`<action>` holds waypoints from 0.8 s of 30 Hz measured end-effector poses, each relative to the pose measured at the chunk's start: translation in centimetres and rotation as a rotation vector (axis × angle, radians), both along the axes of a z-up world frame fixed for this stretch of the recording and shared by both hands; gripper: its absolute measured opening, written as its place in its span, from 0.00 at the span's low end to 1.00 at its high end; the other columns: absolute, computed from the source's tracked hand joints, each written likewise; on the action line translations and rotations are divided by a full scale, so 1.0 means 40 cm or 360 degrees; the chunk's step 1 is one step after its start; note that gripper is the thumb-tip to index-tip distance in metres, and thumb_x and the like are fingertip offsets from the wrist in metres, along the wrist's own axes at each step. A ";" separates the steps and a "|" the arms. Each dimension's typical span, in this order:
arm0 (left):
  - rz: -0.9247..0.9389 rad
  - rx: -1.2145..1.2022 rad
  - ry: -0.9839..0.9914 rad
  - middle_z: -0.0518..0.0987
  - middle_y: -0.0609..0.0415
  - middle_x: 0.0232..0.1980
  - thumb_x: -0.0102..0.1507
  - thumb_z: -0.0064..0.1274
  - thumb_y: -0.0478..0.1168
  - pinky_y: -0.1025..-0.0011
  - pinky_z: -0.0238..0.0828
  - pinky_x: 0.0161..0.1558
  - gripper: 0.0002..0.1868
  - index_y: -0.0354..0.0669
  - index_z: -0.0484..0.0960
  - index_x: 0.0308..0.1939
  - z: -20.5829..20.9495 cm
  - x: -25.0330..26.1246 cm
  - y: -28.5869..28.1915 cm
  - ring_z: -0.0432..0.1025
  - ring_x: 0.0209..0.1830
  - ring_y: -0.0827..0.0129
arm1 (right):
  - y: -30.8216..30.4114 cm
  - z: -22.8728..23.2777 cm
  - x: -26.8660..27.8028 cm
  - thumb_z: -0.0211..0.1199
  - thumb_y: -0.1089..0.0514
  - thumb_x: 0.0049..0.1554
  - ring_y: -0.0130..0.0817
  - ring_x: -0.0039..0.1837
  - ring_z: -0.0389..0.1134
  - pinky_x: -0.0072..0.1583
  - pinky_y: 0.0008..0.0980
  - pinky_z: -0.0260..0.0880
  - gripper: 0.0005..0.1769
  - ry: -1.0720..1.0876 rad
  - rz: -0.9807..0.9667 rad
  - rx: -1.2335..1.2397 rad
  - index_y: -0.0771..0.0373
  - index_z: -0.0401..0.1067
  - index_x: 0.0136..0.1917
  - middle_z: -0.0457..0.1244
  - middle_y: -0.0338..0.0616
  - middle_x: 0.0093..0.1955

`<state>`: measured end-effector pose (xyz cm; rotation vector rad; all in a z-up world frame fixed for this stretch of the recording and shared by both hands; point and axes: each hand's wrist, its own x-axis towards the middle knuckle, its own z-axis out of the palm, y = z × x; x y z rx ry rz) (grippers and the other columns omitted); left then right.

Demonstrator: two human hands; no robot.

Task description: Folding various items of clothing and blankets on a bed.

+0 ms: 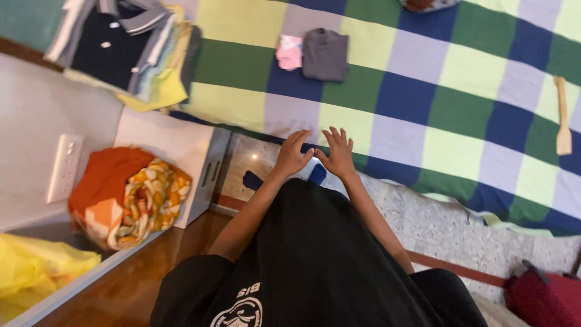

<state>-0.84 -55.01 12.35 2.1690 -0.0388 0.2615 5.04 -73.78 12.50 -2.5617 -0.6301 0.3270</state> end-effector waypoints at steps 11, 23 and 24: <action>-0.0083 -0.0101 0.0215 0.77 0.38 0.64 0.60 0.59 0.37 0.56 0.65 0.68 0.29 0.35 0.74 0.65 -0.099 0.108 -0.148 0.70 0.66 0.45 | -0.121 -0.077 0.101 0.69 0.46 0.53 0.65 0.79 0.49 0.71 0.67 0.52 0.40 0.0077 -0.0040 0.0111 0.57 0.62 0.74 0.54 0.56 0.77; 0.0008 -0.0235 0.0393 0.76 0.38 0.67 0.61 0.58 0.39 0.57 0.65 0.67 0.30 0.36 0.73 0.68 -0.201 0.330 0.108 0.69 0.68 0.47 | 0.150 -0.207 0.253 0.60 0.47 0.63 0.46 0.70 0.65 0.67 0.48 0.70 0.34 0.1915 -0.1236 0.2258 0.62 0.55 0.76 0.61 0.55 0.71; -0.0071 -0.0126 0.0333 0.74 0.37 0.69 0.62 0.57 0.38 0.56 0.63 0.69 0.31 0.36 0.72 0.69 -0.202 0.346 0.133 0.68 0.69 0.45 | 0.180 -0.225 0.265 0.60 0.47 0.63 0.44 0.70 0.65 0.68 0.46 0.69 0.34 0.1879 -0.1232 0.2249 0.61 0.56 0.76 0.61 0.54 0.71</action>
